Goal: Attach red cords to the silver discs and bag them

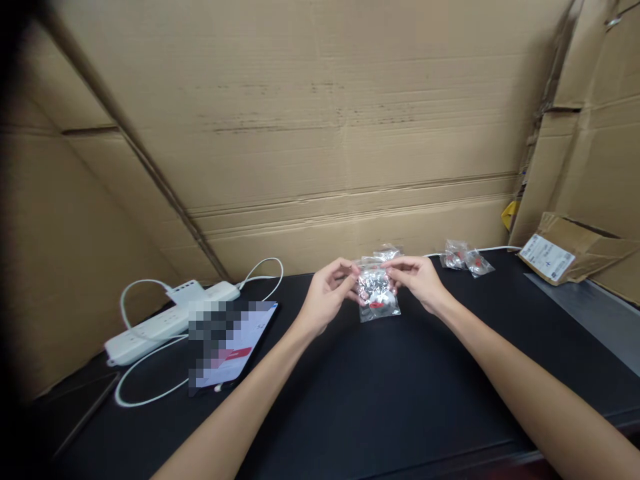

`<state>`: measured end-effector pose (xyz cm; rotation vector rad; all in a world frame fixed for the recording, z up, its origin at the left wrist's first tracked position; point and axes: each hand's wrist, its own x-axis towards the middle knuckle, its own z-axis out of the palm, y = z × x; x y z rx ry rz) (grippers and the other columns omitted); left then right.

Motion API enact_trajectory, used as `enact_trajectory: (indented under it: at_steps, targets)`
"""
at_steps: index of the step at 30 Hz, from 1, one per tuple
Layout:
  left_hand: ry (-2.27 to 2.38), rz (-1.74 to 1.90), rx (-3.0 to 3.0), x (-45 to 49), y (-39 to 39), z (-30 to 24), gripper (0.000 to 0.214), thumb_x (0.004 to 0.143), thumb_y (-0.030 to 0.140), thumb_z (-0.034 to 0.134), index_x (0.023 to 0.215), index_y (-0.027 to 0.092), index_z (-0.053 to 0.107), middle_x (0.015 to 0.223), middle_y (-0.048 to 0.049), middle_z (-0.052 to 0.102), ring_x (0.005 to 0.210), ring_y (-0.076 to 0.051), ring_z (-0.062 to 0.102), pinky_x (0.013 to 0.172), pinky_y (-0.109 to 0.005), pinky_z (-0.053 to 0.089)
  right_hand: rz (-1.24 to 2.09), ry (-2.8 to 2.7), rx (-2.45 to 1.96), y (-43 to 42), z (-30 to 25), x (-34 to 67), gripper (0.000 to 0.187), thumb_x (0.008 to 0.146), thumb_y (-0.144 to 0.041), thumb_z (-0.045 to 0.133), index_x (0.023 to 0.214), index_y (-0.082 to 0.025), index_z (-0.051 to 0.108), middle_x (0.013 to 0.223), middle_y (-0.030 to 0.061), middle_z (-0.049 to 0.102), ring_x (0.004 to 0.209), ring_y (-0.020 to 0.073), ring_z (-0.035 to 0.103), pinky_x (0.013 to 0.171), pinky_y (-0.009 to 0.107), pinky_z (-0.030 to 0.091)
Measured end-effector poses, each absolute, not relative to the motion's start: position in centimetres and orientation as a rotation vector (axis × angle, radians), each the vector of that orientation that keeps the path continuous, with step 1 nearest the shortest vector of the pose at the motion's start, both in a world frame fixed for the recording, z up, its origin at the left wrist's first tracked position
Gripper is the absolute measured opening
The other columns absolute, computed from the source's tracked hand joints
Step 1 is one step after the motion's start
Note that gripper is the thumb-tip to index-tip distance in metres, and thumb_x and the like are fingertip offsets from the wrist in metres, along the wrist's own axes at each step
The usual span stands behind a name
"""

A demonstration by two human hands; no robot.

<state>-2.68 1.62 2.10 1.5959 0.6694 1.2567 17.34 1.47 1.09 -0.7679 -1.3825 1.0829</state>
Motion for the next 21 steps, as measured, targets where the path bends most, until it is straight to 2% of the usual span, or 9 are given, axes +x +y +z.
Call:
enact_trajectory:
  at_steps: [4, 9, 13, 17, 21]
  targets:
    - [0.719, 1.283, 1.634, -2.65, 1.78, 1.97, 0.012, 0.083, 0.026, 0.059, 0.08, 0.014, 0.061, 0.084, -0.003, 0.057, 0.064, -0.013, 0.061, 0.054, -0.029, 0.06, 1.083, -1.365, -0.771, 1.57, 1.06, 17.42, 0.02, 0.071, -0.029, 0.077, 0.087, -0.019, 0.077, 0.068, 0.0028, 0.067, 0.055, 0.0121, 0.059, 0.055, 0.029, 0.05]
    - [0.769, 1.296, 1.667, -2.69, 1.86, 1.75, 0.012, 0.082, 0.023, 0.058, 0.083, 0.013, 0.064, 0.085, -0.005, 0.062, 0.065, -0.014, 0.063, 0.059, -0.031, 0.06, 1.129, -1.315, -0.752, 1.3, 1.27, 17.35, 0.017, 0.071, -0.03, 0.076, 0.082, -0.017, 0.077, 0.074, 0.005, 0.068, 0.063, 0.014, 0.06, 0.061, 0.03, 0.052]
    - [0.788, 1.29, 1.722, -2.67, 1.63, 1.66, 0.011, 0.08, 0.02, 0.059, 0.086, 0.013, 0.065, 0.083, -0.0046, 0.064, 0.064, -0.015, 0.065, 0.061, -0.033, 0.06, 1.107, -1.334, -0.775, 1.15, 1.4, 17.04, 0.021, 0.073, -0.034, 0.075, 0.086, -0.017, 0.073, 0.073, 0.0033, 0.066, 0.063, 0.0132, 0.059, 0.063, 0.03, 0.051]
    - [0.8, 1.293, 1.771, -2.48, 1.36, 1.73, 0.01, 0.08, 0.019, 0.058, 0.086, 0.014, 0.063, 0.08, -0.0043, 0.064, 0.067, -0.016, 0.066, 0.062, -0.032, 0.06, 1.036, -1.412, -0.84, 1.3, 1.21, 16.9, 0.03, 0.067, -0.032, 0.08, 0.091, -0.017, 0.069, 0.069, -0.0003, 0.063, 0.06, 0.0116, 0.058, 0.064, 0.029, 0.05]
    - [0.819, 1.327, 1.739, -2.17, 1.31, 1.67, 0.027, 0.08, 0.022, 0.062, 0.106, 0.018, 0.056, 0.093, -0.0056, 0.066, 0.068, -0.015, 0.066, 0.06, -0.029, 0.058, 1.015, -1.441, -0.857, 1.57, 0.85, 16.94, 0.029, 0.066, -0.034, 0.081, 0.085, -0.017, 0.068, 0.071, 0.0001, 0.063, 0.06, 0.0117, 0.058, 0.064, 0.029, 0.05]
